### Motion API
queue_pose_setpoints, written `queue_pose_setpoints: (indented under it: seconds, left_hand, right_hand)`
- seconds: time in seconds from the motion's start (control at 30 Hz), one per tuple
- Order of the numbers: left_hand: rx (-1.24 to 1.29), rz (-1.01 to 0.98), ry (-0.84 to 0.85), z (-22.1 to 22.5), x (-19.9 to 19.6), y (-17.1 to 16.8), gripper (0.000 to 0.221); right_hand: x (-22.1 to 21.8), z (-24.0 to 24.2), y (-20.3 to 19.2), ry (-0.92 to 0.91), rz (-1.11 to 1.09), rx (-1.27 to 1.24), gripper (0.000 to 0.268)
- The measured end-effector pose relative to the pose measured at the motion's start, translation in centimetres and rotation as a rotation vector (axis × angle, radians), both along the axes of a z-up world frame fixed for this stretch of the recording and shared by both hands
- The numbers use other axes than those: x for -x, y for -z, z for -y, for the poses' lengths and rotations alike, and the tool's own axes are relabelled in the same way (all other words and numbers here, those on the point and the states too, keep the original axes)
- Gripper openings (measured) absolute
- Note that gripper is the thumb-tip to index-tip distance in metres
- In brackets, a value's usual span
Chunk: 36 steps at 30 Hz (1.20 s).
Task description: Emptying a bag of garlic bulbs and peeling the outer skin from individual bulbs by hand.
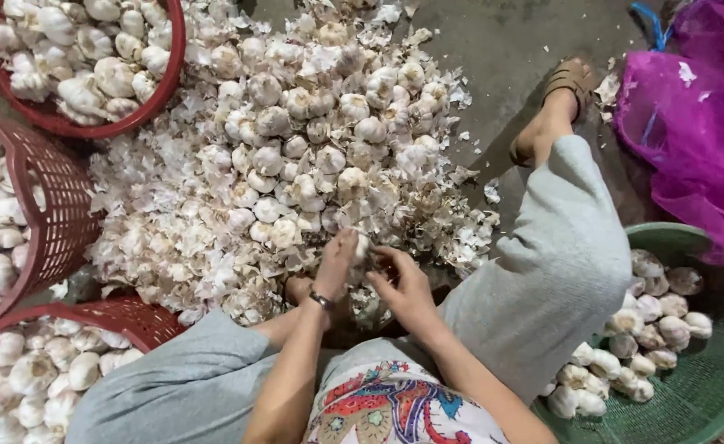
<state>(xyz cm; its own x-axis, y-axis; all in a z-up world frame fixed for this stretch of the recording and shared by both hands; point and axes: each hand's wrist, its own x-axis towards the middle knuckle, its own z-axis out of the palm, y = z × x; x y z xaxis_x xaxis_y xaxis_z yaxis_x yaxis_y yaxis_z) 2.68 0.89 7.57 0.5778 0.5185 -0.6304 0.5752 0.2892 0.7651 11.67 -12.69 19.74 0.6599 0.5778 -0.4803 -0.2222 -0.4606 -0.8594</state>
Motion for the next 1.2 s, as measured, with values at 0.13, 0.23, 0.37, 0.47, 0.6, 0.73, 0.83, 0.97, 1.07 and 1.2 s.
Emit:
queue_pose_setpoints:
  seconds: [0.13, 0.23, 0.37, 0.47, 0.6, 0.73, 0.83, 0.97, 1.07, 1.2]
  left_hand:
    - [0.028, 0.248, 0.054, 0.6, -0.2, -4.2, 0.070]
    - [-0.042, 0.237, 0.020, 0.3, -0.1, -8.3, 0.073]
    - [-0.288, 0.266, -0.029, 0.3, -0.7, -12.7, 0.061]
    - [-0.279, 0.318, -0.101, 0.3, -0.6, -11.7, 0.044]
    - [-0.161, 0.397, -0.189, 1.2, -0.1, -9.2, 0.032]
    - [0.286, 0.468, -0.277, 2.1, 0.3, -9.4, 0.023]
    - [0.330, 0.506, -0.243, 1.2, -0.4, -11.5, 0.023]
    - [0.674, 0.937, -0.247, -0.1, 1.6, -6.8, 0.044]
    - [0.147, 0.390, 0.022, -2.5, 2.3, -11.6, 0.037]
    - [-0.177, 0.234, 0.274, -3.1, 1.6, -13.5, 0.066]
  right_hand:
    - [-0.2, -1.0, -1.2, -0.029, 0.045, -0.072, 0.057]
    - [-0.2, -0.7, -1.2, 0.008, 0.013, -0.158, 0.051]
    - [0.0, -0.9, -1.0, -0.029, 0.078, -0.221, 0.049]
    - [0.8, -0.9, 0.4, -0.086, 0.260, -0.185, 0.073]
    - [0.9, -1.4, 0.0, -0.106, 0.331, -0.170, 0.076]
    - [1.1, -1.2, 1.3, -0.083, 0.381, -0.196, 0.084]
    - [1.0, -2.1, -1.1, 0.039, 0.122, -0.285, 0.073]
    - [1.1, 0.5, 4.6, 0.429, -0.609, -0.360, 0.062]
    - [0.4, -0.7, 1.6, 0.399, -0.677, -0.461, 0.063]
    - [0.2, -2.0, -0.2, 0.441, -0.647, -0.384, 0.058]
